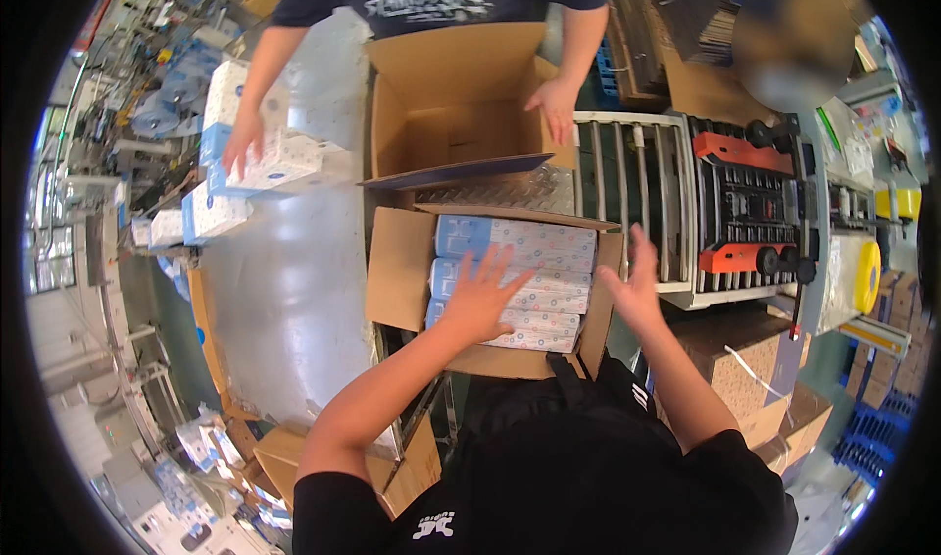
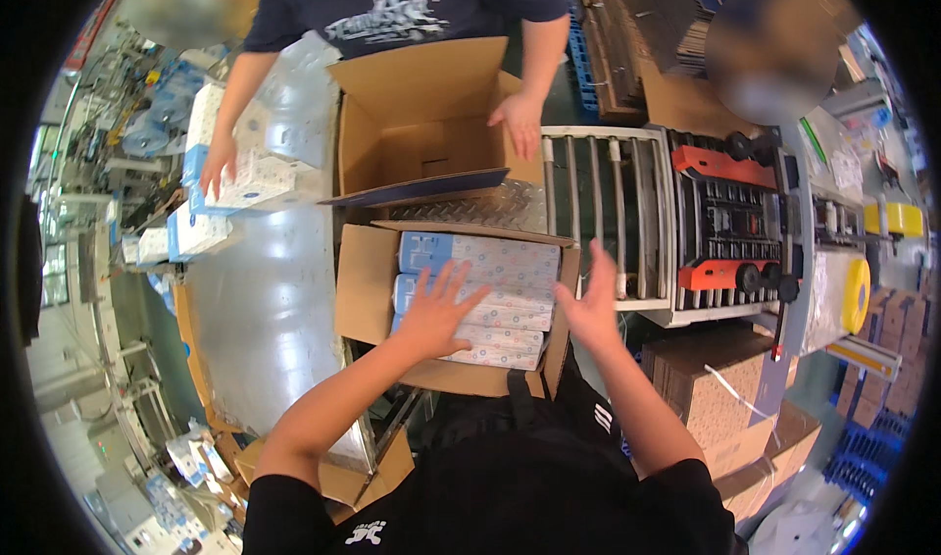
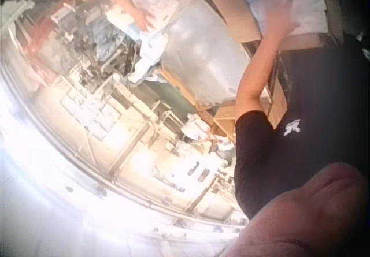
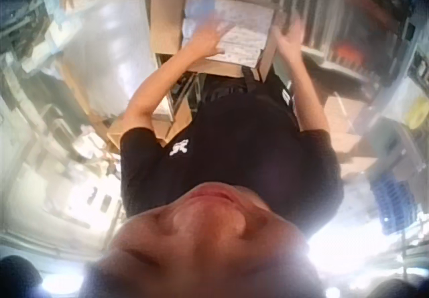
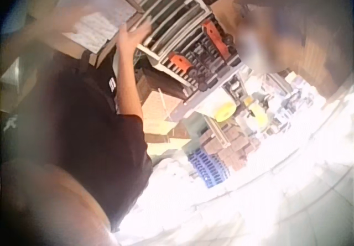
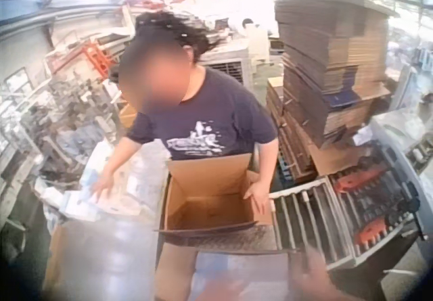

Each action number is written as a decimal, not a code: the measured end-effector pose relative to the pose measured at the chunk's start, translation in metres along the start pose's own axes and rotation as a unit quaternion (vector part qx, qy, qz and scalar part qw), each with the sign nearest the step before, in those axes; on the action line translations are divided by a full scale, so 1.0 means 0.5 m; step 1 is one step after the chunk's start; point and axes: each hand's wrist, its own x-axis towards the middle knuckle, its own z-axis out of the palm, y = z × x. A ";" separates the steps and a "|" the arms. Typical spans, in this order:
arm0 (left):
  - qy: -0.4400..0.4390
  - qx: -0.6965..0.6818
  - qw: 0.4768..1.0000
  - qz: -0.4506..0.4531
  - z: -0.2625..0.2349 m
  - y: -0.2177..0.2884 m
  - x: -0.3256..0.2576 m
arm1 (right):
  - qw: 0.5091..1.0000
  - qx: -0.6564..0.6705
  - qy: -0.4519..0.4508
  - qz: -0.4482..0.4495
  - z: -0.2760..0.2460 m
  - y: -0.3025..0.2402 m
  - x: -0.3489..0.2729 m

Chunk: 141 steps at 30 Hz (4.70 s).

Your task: The person packs wrapped packages into cardboard boxes by hand, closes the box flaps, pushes the filled boxes onto a roller conveyor, and unfolds flat cardboard sheets into new boxes.

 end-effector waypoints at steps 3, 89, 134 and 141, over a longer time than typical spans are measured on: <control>0.019 0.064 0.996 0.053 0.124 0.000 0.104 | 0.981 0.060 -0.176 -0.046 0.137 0.048 -0.075; 0.472 -0.446 0.717 -0.253 0.244 -0.015 0.580 | 0.917 -0.356 0.181 0.009 0.085 0.151 0.374; -0.158 -0.181 0.966 -0.100 0.280 -0.073 0.250 | 0.674 -0.387 0.247 0.579 -0.205 0.915 -0.685; -0.085 -0.376 0.920 -0.072 0.344 -0.028 0.174 | 0.809 -0.418 0.239 0.337 -0.186 0.587 -0.645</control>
